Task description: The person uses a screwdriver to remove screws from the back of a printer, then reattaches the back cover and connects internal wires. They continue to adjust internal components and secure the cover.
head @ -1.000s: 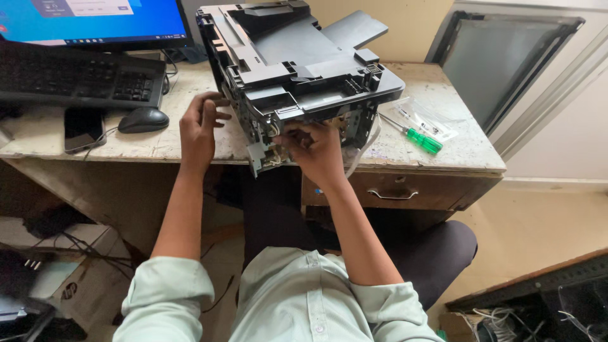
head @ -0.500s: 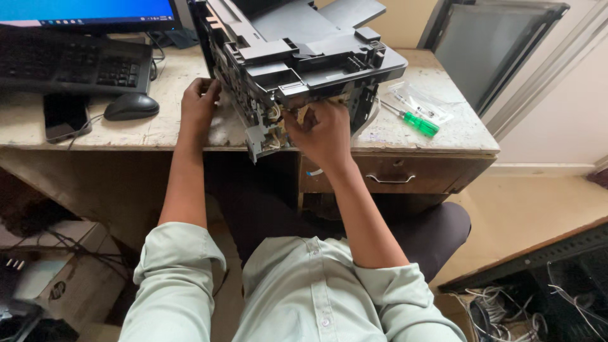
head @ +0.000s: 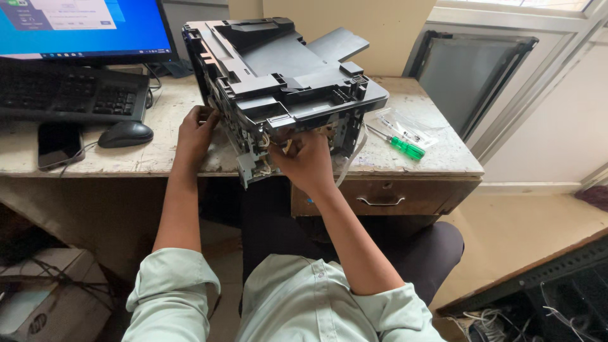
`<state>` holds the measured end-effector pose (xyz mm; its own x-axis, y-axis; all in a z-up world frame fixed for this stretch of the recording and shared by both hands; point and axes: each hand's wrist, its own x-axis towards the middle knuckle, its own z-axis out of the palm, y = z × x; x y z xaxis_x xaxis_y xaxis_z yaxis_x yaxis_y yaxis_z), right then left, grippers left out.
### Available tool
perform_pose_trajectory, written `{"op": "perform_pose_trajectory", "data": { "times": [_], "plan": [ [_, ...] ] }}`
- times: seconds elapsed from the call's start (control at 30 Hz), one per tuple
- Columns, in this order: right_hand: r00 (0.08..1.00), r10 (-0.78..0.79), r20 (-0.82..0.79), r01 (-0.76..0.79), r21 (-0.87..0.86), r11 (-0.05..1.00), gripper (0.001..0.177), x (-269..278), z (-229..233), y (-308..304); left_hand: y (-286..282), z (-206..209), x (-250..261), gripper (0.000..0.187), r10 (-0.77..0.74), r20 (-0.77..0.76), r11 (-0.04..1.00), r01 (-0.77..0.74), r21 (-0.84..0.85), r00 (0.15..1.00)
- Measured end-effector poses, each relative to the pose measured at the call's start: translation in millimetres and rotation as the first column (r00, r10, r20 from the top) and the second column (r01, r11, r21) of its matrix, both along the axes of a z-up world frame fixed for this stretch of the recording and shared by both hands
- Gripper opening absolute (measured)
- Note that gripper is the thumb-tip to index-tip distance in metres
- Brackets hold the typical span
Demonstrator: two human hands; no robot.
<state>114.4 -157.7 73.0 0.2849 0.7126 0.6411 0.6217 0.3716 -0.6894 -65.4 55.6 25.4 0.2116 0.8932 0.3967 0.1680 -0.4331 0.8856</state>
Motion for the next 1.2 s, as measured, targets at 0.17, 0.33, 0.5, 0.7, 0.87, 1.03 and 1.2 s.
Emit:
{"op": "perform_pose_trajectory", "data": {
  "times": [0.17,0.33,0.5,0.7,0.87,1.03,1.2],
  "plan": [
    [0.998,-0.031,-0.057,0.035,0.066,0.997,0.015,-3.4,-3.4,8.4,0.8,-4.7,-2.0,0.032,-0.042,0.036,0.999,0.043,-0.011,0.998],
    [0.903,-0.319,0.287,0.227,0.313,0.922,0.019,-6.6,-9.4,5.0,1.9,-4.1,-2.1,0.031,-0.033,0.024,0.999,0.034,-0.022,0.999],
    [0.850,-0.373,0.371,0.211,0.409,0.888,0.017,-11.3,-16.1,3.4,-1.0,-2.5,-1.7,0.031,-0.042,0.035,0.999,0.042,-0.011,0.999],
    [0.997,0.059,-0.053,-0.054,0.086,0.995,0.012,-6.7,-23.5,3.4,-8.8,3.5,-3.1,0.030,-0.044,0.007,0.999,0.044,-0.020,0.999],
    [0.776,0.430,-0.462,-0.388,0.189,0.902,0.020,-7.8,-19.4,7.8,-12.4,5.8,-2.5,0.029,-0.019,-0.023,1.000,0.018,-0.016,1.000],
    [0.942,0.144,-0.302,-0.164,-0.043,0.986,0.029,-9.4,-17.3,-6.3,-8.2,-0.1,-2.1,0.028,-0.038,0.019,0.999,0.038,-0.002,0.999],
    [0.996,0.023,-0.084,-0.008,0.168,0.986,0.013,-11.4,-17.5,-2.8,-2.8,-4.7,-1.9,0.027,-0.049,0.035,0.999,0.048,0.026,0.998]
  ]
}}
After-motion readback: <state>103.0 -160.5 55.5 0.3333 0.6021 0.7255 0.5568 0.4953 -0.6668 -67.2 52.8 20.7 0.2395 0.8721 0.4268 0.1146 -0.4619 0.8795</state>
